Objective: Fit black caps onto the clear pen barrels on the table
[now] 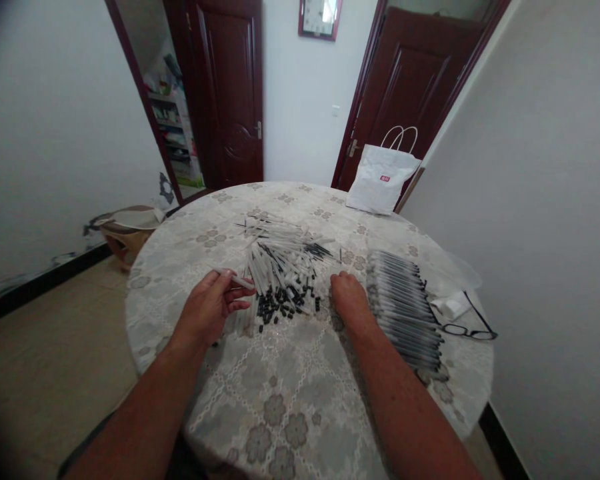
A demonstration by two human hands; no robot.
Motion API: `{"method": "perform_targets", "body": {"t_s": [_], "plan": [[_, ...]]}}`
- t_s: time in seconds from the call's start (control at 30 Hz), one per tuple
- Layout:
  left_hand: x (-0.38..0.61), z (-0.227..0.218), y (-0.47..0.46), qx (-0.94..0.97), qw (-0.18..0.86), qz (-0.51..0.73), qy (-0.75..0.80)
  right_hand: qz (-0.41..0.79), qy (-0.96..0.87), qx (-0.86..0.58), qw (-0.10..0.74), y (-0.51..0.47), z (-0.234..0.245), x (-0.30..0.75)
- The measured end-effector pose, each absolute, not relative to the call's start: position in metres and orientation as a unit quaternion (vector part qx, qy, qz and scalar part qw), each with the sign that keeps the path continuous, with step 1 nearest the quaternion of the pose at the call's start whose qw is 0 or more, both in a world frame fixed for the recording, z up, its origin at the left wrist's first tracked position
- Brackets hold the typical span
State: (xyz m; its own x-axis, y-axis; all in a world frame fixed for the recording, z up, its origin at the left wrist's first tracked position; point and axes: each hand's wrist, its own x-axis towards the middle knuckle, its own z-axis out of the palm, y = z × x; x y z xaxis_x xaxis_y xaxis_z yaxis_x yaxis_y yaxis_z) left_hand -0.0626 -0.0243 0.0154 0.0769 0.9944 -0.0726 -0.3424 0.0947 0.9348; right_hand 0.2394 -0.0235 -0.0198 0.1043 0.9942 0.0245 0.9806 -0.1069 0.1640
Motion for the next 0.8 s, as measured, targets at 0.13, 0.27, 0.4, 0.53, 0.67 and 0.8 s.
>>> {"method": "perform_targets", "body": {"t_s": [0.13, 0.27, 0.4, 0.53, 0.67, 0.8], "plan": [[-0.062, 0.012, -0.023, 0.395, 0.628, 0.538, 0.399, 0.058, 0.684, 0.724, 0.062, -0.026, -0.02, 0.24], [-0.062, 0.012, -0.024, 0.393, 0.647, 0.528, 0.385, 0.053, 0.699, 0.71, 0.07, -0.029, -0.021, 0.239], [-0.063, 0.014, -0.025, 0.399, 0.653, 0.52, 0.379, 0.053, 0.706, 0.703, 0.067, -0.029, -0.021, 0.237], [-0.063, 0.014, -0.026, 0.394, 0.655, 0.521, 0.379, 0.044, 0.715, 0.697, 0.039, -0.028, -0.021, 0.239], [-0.063, 0.013, -0.025, 0.389, 0.654, 0.525, 0.381, 0.026, 0.722, 0.69, 0.042, -0.027, -0.024, 0.245], [-0.064, 0.012, -0.024, 0.386, 0.66, 0.527, 0.372, 0.041, 0.724, 0.689, 0.024, -0.027, -0.026, 0.249]]}}
